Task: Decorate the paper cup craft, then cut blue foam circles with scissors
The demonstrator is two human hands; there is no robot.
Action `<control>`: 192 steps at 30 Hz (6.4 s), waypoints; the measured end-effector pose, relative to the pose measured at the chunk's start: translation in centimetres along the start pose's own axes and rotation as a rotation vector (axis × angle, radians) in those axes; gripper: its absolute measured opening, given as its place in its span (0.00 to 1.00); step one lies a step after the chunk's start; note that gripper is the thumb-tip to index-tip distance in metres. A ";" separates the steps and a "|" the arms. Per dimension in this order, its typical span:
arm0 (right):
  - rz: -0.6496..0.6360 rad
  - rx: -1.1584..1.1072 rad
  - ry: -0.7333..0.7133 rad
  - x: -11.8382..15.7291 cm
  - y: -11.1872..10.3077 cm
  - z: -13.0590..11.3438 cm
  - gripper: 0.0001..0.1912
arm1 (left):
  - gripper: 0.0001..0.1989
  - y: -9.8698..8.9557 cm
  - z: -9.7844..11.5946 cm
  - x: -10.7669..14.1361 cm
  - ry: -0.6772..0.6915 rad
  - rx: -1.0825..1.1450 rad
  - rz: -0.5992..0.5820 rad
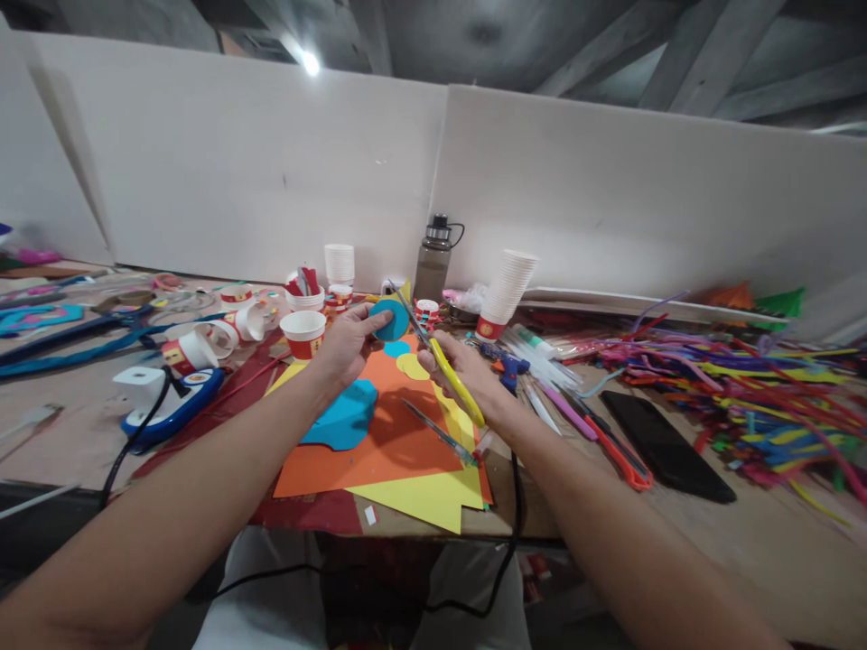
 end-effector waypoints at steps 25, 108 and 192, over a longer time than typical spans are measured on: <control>0.008 0.095 -0.070 0.0 -0.4 -0.4 0.20 | 0.13 -0.3 0.4 -0.2 0.001 -0.066 -0.084; 0.169 -0.352 -0.057 -0.2 0.3 1.6 0.24 | 0.07 1.2 -0.7 1.6 -0.093 -0.548 -0.399; 0.071 -0.064 -0.011 0.5 1.1 0.6 0.17 | 0.11 1.9 -0.4 1.4 -0.066 0.170 0.068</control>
Point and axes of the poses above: each hand's wrist, its own x-axis away from the middle knuckle, its own y-axis out of the palm, z = x × y, the point moved 2 cm from there along -x, towards the middle knuckle
